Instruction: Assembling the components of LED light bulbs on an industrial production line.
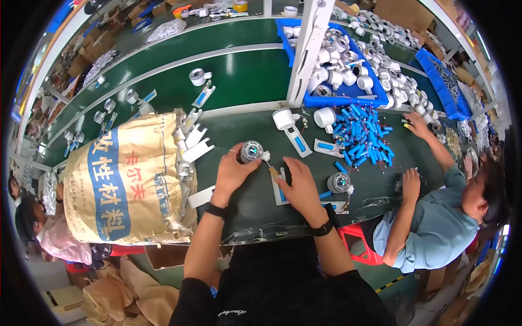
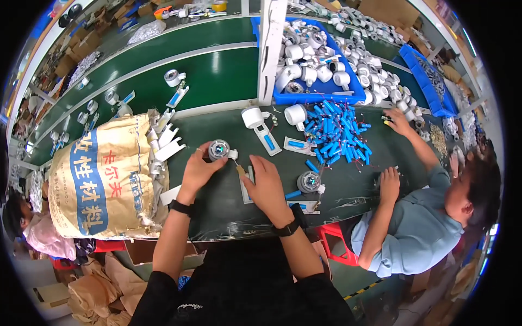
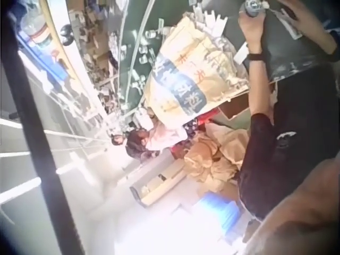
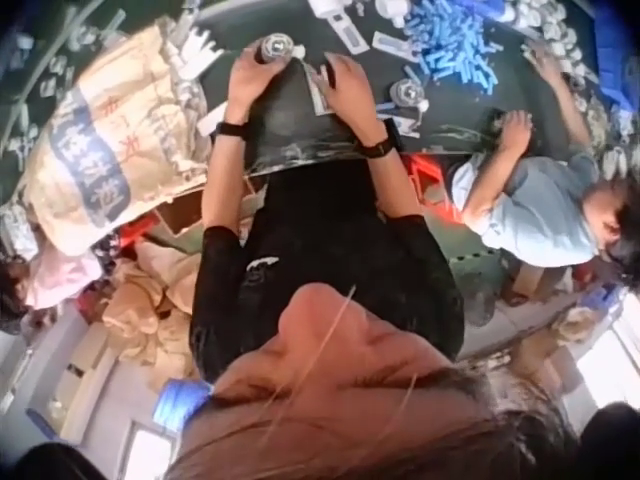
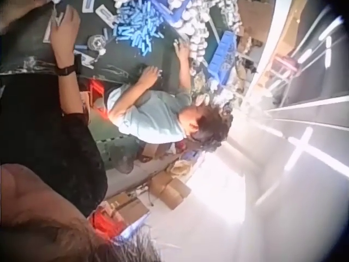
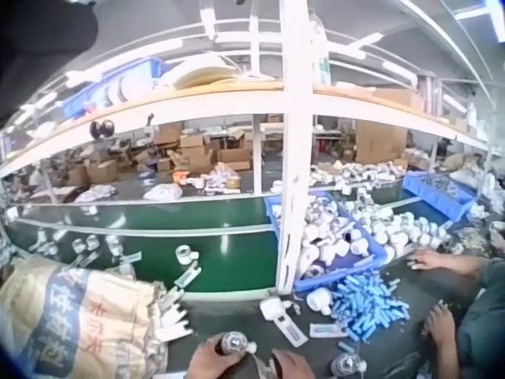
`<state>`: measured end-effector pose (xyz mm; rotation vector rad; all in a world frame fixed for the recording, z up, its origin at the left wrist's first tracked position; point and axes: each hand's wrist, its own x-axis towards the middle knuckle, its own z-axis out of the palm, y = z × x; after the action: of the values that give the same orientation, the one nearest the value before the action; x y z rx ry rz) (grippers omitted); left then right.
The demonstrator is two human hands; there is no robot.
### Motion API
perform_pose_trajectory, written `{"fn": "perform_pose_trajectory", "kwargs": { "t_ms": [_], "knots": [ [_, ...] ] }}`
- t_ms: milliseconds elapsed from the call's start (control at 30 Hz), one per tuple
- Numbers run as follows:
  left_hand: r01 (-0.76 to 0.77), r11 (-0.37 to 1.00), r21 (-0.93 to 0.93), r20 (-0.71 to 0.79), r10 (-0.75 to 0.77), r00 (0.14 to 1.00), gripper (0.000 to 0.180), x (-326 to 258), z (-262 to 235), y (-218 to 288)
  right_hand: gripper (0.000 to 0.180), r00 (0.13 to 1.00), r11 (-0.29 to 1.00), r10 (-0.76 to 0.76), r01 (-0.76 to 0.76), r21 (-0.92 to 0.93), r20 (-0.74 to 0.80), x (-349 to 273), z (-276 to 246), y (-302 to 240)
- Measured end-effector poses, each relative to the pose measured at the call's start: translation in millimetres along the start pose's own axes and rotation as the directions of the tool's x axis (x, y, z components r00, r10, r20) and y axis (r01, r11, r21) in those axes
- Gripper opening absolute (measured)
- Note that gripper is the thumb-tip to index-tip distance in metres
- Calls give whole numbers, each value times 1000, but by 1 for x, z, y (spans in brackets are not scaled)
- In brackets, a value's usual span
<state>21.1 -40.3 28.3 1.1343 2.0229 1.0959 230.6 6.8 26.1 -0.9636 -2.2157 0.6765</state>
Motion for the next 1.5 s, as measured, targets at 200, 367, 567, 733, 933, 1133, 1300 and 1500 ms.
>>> {"fn": "perform_pose_trajectory", "kwargs": {
  "t_ms": [200,367,567,733,933,1133,1300,1500],
  "knots": [
    [-10,1000,-13,43,10,999,71,13,-1,-11,40,999,999,16,-17,-34,-27,2,8,-4],
    [-195,930,312,-224,271,936,61,0,-2,-9,29,991,977,-78,54,-208,-111,12,30,0],
    [-433,821,371,-208,529,823,26,20,-6,56,29,984,967,-59,15,-254,-166,14,36,-5],
    [-532,749,394,12,575,818,26,62,27,64,29,994,997,23,-30,-66,-105,20,30,0],
    [-142,778,612,-61,225,972,63,110,72,78,28,995,1000,-14,15,4,-97,22,37,7],
    [-86,885,458,247,-34,968,81,151,54,66,23,999,1000,13,-13,12,38,29,34,16],
    [-311,869,386,179,260,949,76,154,25,46,24,986,999,37,-37,-1,164,37,20,13],
    [-348,831,435,99,340,935,74,139,11,42,28,969,997,-31,12,80,247,41,10,20]
  ]
}}
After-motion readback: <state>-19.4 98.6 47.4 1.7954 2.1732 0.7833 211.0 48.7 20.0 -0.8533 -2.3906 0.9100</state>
